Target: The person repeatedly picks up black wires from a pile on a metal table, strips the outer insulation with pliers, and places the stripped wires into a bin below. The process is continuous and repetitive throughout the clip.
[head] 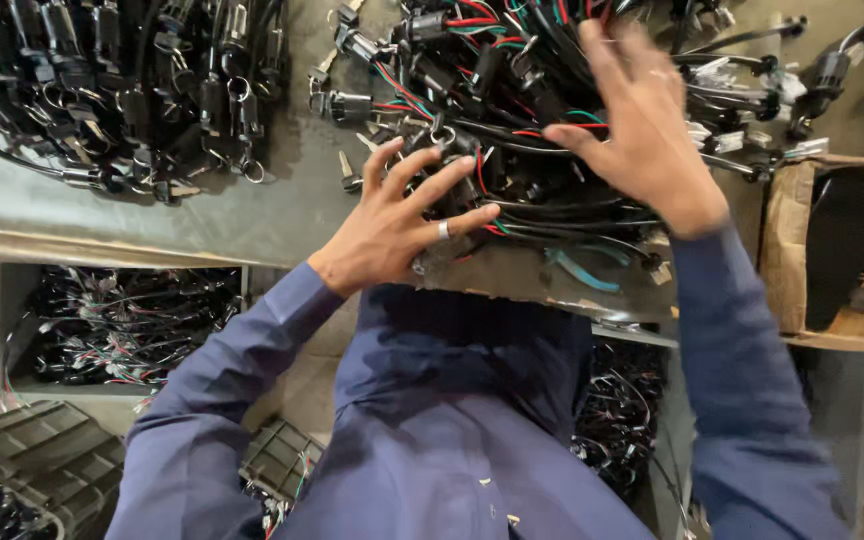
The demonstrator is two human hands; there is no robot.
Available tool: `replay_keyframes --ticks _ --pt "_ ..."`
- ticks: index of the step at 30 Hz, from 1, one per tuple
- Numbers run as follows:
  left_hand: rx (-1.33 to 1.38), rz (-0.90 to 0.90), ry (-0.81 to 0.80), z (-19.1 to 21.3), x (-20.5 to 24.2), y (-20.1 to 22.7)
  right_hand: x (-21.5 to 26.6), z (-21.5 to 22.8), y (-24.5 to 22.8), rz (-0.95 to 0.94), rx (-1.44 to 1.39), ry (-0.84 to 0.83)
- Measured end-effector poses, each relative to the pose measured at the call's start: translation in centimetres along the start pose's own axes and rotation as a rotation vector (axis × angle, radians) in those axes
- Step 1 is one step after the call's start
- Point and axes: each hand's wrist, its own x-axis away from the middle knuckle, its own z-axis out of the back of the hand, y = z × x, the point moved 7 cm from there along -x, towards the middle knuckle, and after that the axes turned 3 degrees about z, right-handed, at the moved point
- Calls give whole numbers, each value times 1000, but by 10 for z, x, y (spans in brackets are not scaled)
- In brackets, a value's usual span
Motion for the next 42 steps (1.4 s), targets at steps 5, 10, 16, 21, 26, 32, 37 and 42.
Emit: replay_keyframes --ticks 5,10,16,21,26,32,37,42 --pt "-205 -243 17 9 -24 -12 67 54 -43 -585 -399 322" --pt "612 123 -53 32 -68 -39 116 -15 -133 -765 -1353 211" --pt "1012 171 34 31 -42 61 112 -21 -90 -897 -2311 771" --pt "1948 583 -47 -51 22 118 98 28 -34 -784 -2775 1027" --pt "1073 641 28 -73 50 114 119 22 -21 -610 -2571 1131" --pt "2050 726 306 -75 79 90 156 29 -39 -540 -2359 980" --pt "795 506 140 -80 73 99 176 43 -83 -64 -2626 936" --pt "2339 874 -155 -165 97 136 188 65 -80 109 -2581 941"
